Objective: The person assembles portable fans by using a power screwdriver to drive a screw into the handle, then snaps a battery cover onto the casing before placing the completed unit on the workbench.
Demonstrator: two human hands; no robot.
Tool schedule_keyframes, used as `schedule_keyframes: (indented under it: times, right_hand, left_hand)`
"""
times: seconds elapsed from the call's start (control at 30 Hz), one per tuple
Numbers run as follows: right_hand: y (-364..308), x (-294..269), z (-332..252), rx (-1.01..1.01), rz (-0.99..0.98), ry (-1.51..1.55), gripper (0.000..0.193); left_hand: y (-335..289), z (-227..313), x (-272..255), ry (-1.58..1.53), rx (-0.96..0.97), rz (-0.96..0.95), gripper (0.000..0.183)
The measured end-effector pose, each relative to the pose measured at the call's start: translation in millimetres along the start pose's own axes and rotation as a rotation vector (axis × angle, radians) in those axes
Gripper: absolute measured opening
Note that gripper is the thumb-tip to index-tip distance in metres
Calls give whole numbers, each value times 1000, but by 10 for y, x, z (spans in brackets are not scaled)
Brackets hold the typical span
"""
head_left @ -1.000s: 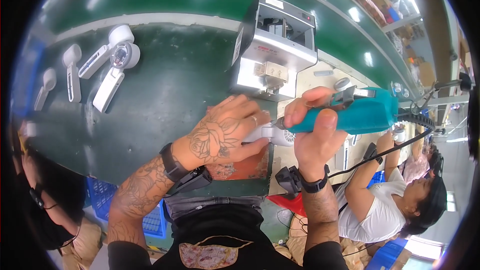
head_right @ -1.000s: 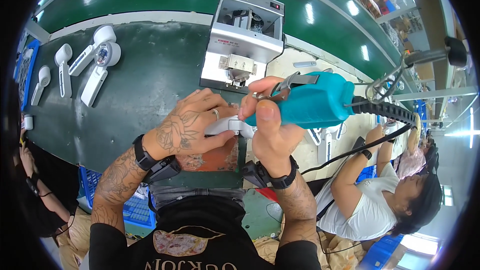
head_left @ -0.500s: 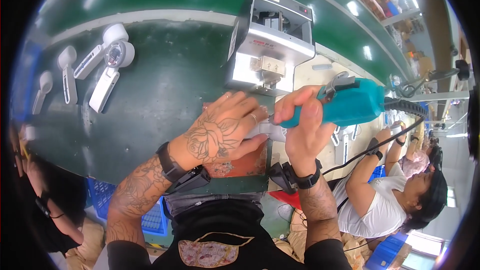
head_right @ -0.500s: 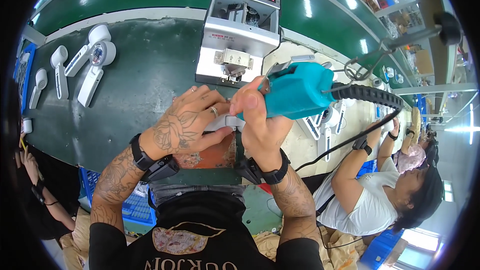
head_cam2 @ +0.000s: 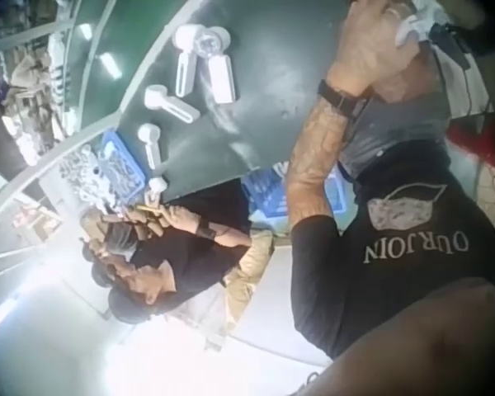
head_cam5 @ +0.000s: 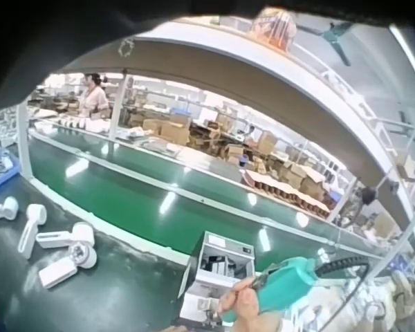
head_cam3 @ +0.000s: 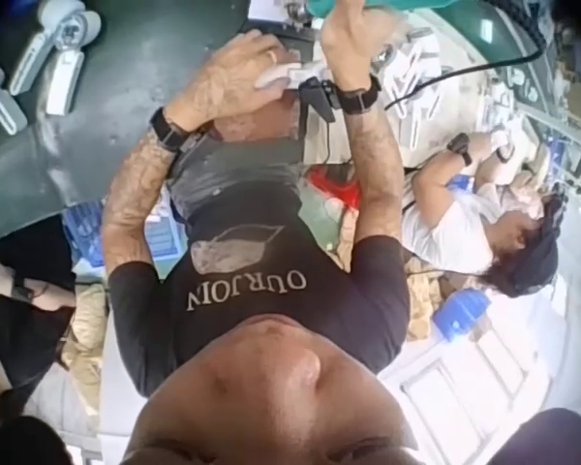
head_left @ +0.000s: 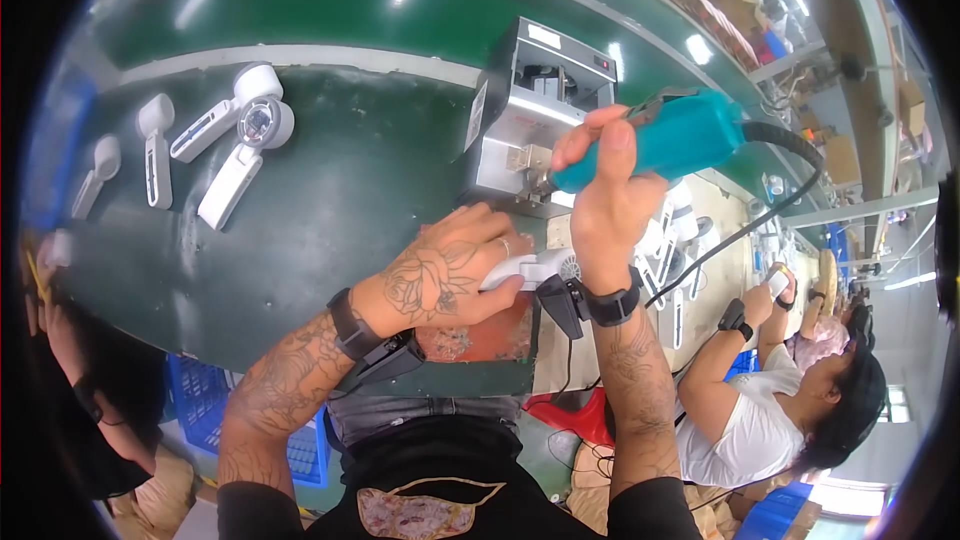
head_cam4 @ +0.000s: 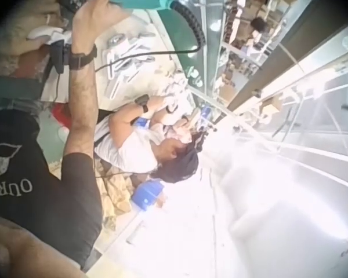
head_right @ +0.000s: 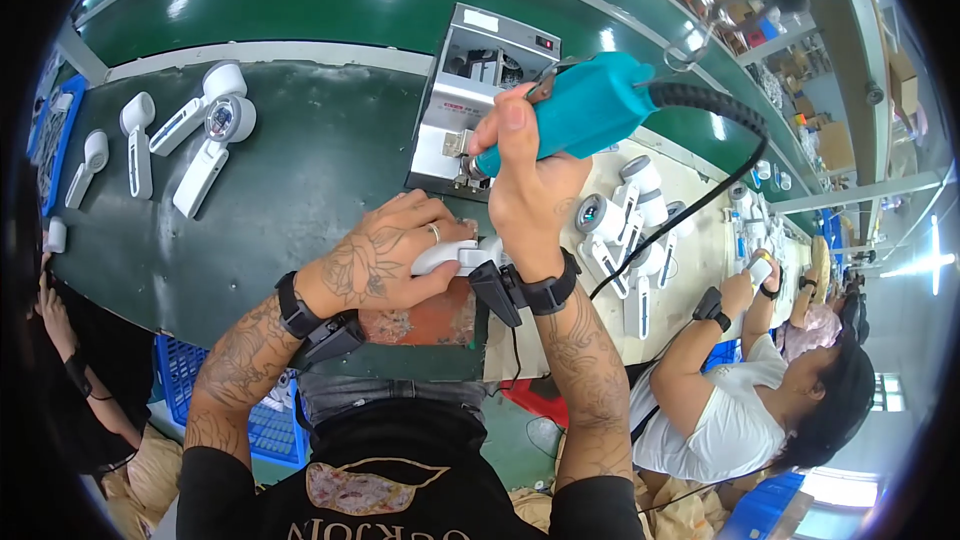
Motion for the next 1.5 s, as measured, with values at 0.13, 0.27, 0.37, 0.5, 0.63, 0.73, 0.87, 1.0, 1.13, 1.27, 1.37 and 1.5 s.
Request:
schedule_keyframes:
  times: [0.13,0.27,0.37,0.5,0.63,0.73,0.87,1.0,1.13,1.27,1.37,1.5]
  right_hand:
    - [-45,-40,28,16,-42,-24,36]
    - [-168,-6,-203,118,-25,-31,39]
    - [-383,-227,-455,126,39,65,51]
    - [-593,-324,-545,124,-40,20,62]
    - [-639,-328,-519,145,-40,18,64]
    - [-673,-332,-485,164,-46,38,63]
    - [-743,-310,-420,176,-52,54,56]
    - [-746,-316,-403,194,-44,94,51]
    - [-742,-290,-369,166,-61,125,46]
    - [-759,-285,-375,90,-79,165,40]
    - [-863,-327,-312,173,35,91,41]
    - [-937,-443,-739,170,224,229,53]
  left_hand:
    - [13,-32,55,15,6,10,31]
    - [-25,-35,7,-6,-53,-40,32]
    - [16,-20,7,4,-11,-34,32]
    - [34,-20,-8,-11,-17,-40,32]
    - [26,-21,-10,3,-49,-65,32]
    - [14,-15,-7,-1,-60,-76,31]
    - [17,2,-31,10,-62,-126,36]
    - [15,22,-28,27,-76,-122,35]
    - [36,20,-34,26,-84,-135,35]
    - [2,10,-49,44,-80,-100,37]
    - [15,-8,-38,21,-24,-152,37]
    - [-321,94,-34,185,257,-22,37]
Point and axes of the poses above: each hand's wrist, its own y-axis towards the middle knuckle, its own x-axis out of the palm, z = x × y, the point moved 1 cm from there along y, towards the middle knuckle, and after that the axes turned 12 degrees about -x, right-handed, at the moved point
